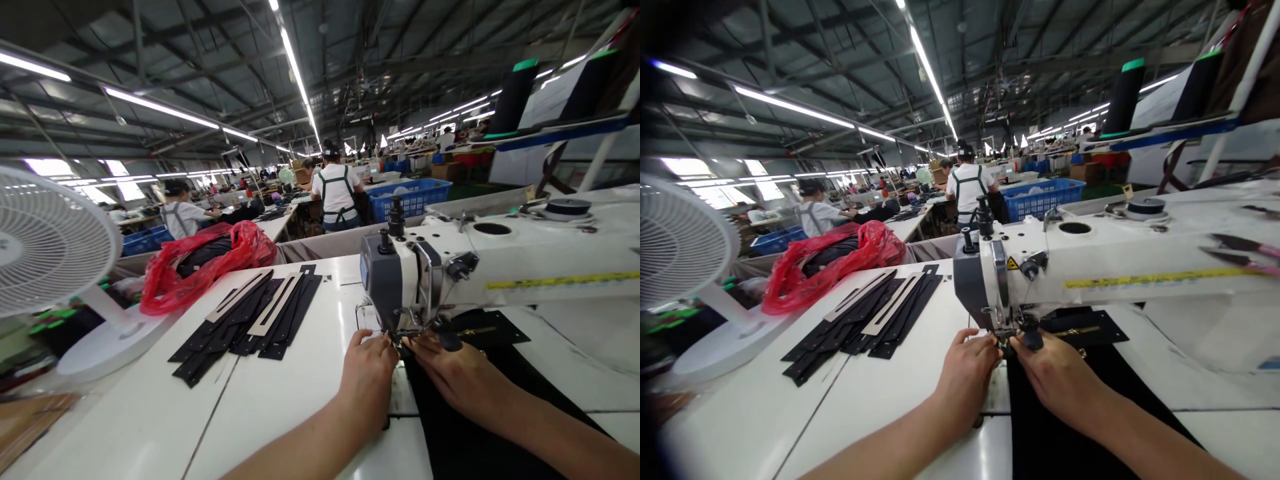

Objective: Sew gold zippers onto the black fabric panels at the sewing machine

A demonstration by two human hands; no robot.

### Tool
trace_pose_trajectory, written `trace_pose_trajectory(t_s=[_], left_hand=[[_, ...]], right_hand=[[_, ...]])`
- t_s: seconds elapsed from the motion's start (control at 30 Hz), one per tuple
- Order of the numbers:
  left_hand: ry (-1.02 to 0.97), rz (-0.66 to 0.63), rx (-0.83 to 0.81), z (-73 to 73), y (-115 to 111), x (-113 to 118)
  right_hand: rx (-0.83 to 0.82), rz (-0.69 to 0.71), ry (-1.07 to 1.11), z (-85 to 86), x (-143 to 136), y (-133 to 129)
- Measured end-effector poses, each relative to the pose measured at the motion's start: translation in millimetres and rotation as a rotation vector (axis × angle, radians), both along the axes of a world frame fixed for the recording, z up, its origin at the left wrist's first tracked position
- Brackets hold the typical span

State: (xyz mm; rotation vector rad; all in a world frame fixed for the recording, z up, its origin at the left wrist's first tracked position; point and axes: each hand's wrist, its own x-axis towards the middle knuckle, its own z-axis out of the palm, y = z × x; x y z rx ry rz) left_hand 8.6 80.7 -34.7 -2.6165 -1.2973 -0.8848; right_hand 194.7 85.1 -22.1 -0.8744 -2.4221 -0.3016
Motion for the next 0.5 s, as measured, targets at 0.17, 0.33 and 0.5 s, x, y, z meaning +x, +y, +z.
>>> trace_pose_trajectory(t_s=[0.17, 0.33, 0.5], left_hand=[[-0.018, 0.015, 0.025, -1.8, 3, 3], [-0.02, 0.012, 0.008, 0.5, 2, 0], [0.011, 0.007, -0.061, 19.1, -16, -12]], right_hand=[[-0.116, -0.008, 0.027, -3.6, 1, 4], [-0.02, -0.137, -0.025, -4.3, 15, 4], [0.27, -0.264, -0.16, -1.3, 32, -52]])
